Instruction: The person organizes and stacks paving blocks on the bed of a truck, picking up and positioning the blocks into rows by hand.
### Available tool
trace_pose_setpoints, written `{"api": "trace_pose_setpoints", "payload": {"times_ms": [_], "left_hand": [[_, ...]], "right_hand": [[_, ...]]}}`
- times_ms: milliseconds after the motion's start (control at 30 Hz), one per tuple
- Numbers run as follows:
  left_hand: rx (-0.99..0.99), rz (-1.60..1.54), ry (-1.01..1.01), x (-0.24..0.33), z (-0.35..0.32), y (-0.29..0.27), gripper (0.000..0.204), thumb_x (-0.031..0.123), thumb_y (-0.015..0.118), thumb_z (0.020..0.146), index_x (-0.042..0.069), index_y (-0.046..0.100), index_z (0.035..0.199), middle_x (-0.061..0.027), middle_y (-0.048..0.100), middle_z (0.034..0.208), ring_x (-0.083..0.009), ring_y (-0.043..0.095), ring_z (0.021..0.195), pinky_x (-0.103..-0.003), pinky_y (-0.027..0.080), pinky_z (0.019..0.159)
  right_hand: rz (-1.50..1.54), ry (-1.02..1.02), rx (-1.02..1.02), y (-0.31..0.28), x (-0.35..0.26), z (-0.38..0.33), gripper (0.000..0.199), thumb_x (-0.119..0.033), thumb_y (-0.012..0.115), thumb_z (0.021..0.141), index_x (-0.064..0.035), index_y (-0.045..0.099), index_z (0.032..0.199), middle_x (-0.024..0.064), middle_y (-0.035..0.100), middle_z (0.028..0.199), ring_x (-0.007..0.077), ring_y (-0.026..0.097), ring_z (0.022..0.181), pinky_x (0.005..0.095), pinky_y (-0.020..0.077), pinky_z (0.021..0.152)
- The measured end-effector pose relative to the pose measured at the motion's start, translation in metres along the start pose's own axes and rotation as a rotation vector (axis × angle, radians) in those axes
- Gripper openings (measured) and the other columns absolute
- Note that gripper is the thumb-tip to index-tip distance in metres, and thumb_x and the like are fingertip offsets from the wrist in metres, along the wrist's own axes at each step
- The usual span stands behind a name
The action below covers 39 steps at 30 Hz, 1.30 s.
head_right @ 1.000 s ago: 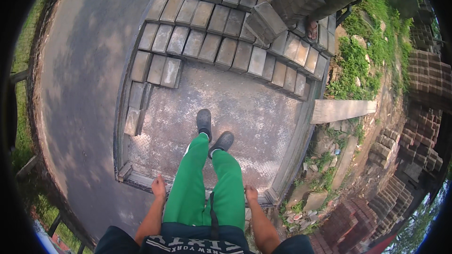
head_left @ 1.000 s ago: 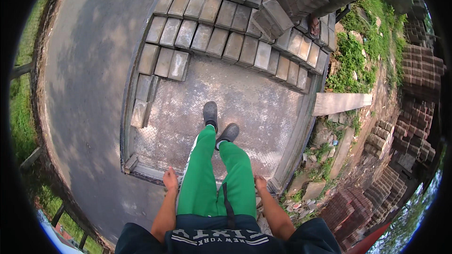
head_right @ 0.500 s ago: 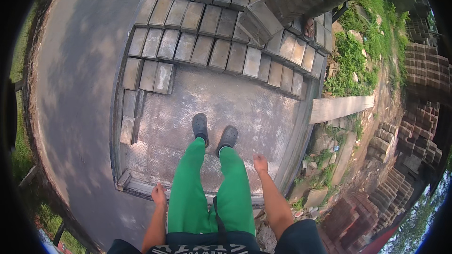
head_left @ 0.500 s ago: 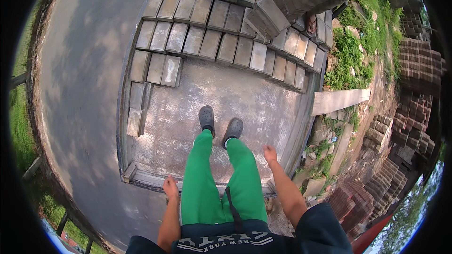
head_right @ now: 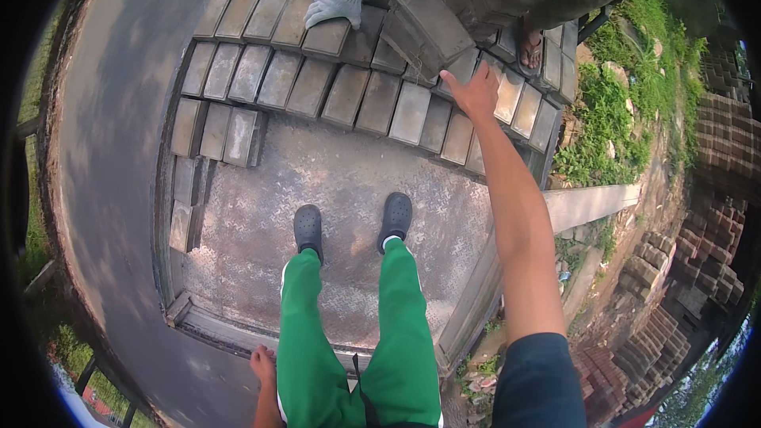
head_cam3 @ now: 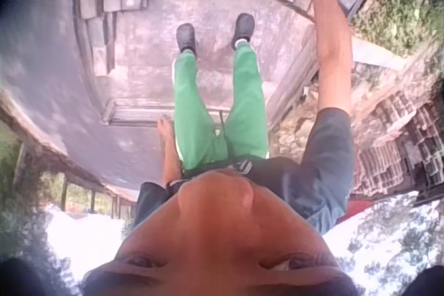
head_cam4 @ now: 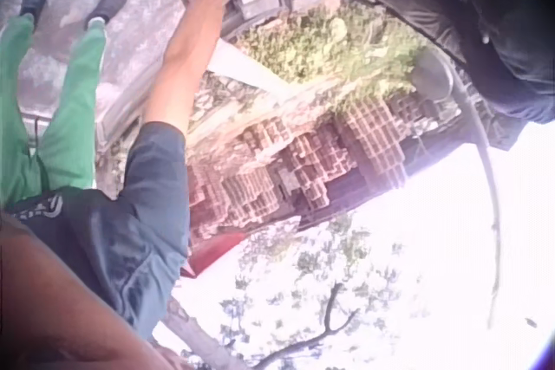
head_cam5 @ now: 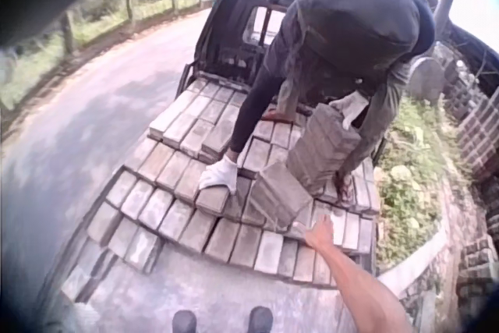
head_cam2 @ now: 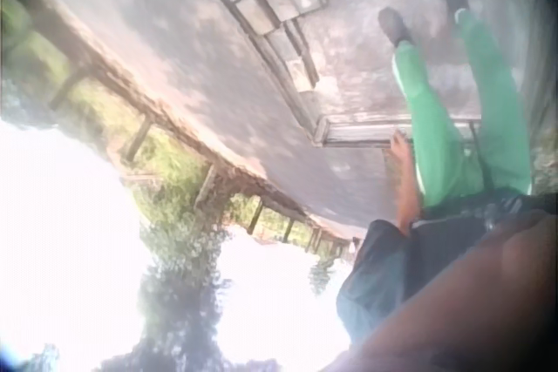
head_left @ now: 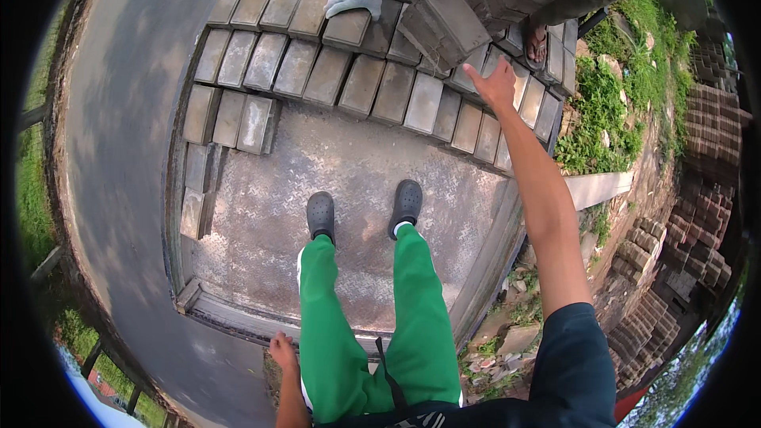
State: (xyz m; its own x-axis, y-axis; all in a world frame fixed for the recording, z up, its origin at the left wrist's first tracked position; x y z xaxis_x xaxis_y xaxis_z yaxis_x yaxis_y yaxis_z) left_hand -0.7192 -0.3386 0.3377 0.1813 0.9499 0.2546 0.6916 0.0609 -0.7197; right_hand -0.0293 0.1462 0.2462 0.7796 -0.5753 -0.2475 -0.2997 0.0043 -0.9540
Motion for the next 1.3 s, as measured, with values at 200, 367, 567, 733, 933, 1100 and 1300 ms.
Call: {"api": "trace_pose_setpoints", "payload": {"times_ms": [200, 367, 567, 733, 933, 1100, 1300], "left_hand": [[0.043, 0.137, -0.017, -0.068, -0.041, 0.040, 0.043, 0.037, 0.056, 0.096, -0.002, 0.060, 0.079, -0.0113, 0.067, 0.074, -0.0136, 0.056, 0.058, -0.032, 0.045, 0.054], [-0.030, -0.048, -0.173, -0.067, -0.020, 0.098, 0.037, 0.038, 0.058, 0.097, 0.001, 0.060, 0.092, -0.0072, 0.064, 0.078, -0.0109, 0.055, 0.057, -0.027, 0.042, 0.051], [-0.052, -0.037, 0.103, 0.013, 0.026, 0.150, 0.034, 0.035, 0.059, 0.097, 0.000, 0.061, 0.100, -0.0079, 0.066, 0.091, -0.0120, 0.058, 0.074, -0.027, 0.047, 0.068], [-0.320, -0.163, 0.329, 0.156, 0.002, 0.280, 0.028, 0.024, 0.060, 0.096, 0.000, 0.062, 0.110, -0.0065, 0.065, 0.096, -0.0122, 0.061, 0.084, -0.026, 0.048, 0.076], [-0.623, -0.264, 0.328, 0.309, -0.071, 0.370, 0.048, 0.041, 0.056, 0.097, -0.001, 0.057, 0.121, -0.0117, 0.064, 0.114, -0.0183, 0.062, 0.099, -0.032, 0.049, 0.085], [-0.854, -0.336, 0.305, 0.355, -0.117, 0.439, 0.075, 0.060, 0.049, 0.095, -0.004, 0.046, 0.133, -0.0190, 0.054, 0.129, -0.0287, 0.052, 0.119, -0.040, 0.042, 0.100], [-0.947, -0.099, 0.123, 0.267, -0.140, 0.530, 0.094, 0.073, 0.050, 0.087, -0.005, 0.037, 0.138, -0.0218, 0.045, 0.140, -0.0319, 0.046, 0.129, -0.039, 0.038, 0.105]], "right_hand": [[-0.200, -0.201, -0.096, 0.024, -0.039, 0.080, 0.130, -0.083, 0.065, 0.062, -0.0020, 0.018, 0.153, 0.0279, 0.029, 0.152, 0.0397, 0.029, 0.142, 0.0501, 0.0287, 0.114], [-0.174, -0.294, -0.200, 0.048, -0.048, 0.121, 0.138, -0.086, 0.068, 0.055, -0.0069, 0.014, 0.154, 0.0288, 0.030, 0.150, 0.0421, 0.031, 0.140, 0.0564, 0.0290, 0.111], [-0.108, -0.160, -0.108, 0.050, -0.082, 0.107, 0.132, -0.058, 0.085, 0.056, -0.0134, 0.010, 0.156, 0.0257, 0.026, 0.153, 0.0441, 0.025, 0.142, 0.0567, 0.0277, 0.112], [-0.050, -0.173, -0.106, 0.043, -0.077, 0.088, 0.125, -0.055, 0.084, 0.057, -0.0093, 0.019, 0.153, 0.0263, 0.036, 0.147, 0.0413, 0.032, 0.139, 0.0552, 0.0302, 0.110], [0.092, -0.154, -0.059, 0.026, -0.031, 0.014, 0.117, -0.055, 0.083, 0.058, -0.0058, 0.029, 0.149, 0.0254, 0.048, 0.137, 0.0370, 0.044, 0.132, 0.0488, 0.0359, 0.108], [0.238, -0.012, -0.129, 0.058, 0.039, -0.102, 0.120, -0.054, 0.081, 0.055, -0.0074, 0.026, 0.151, 0.0253, 0.044, 0.138, 0.0393, 0.043, 0.129, 0.0522, 0.0337, 0.105], [0.403, 0.677, -0.432, 0.110, 0.113, -0.233, 0.109, -0.053, 0.078, 0.061, -0.0180, 0.028, 0.152, 0.0235, 0.044, 0.137, 0.0374, 0.041, 0.131, 0.0514, 0.0309, 0.107]]}}
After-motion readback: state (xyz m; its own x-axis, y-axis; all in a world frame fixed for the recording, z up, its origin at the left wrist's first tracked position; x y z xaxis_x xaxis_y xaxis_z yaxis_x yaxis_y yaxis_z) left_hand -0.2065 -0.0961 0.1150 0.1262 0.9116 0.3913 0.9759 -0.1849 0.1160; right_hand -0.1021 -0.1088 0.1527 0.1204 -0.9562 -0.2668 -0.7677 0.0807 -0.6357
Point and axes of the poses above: each hand's wrist, its own z-axis towards the middle knuckle, its own y-axis out of the palm, x = y × z, the point moved 3 cm from there along z, towards the middle knuckle
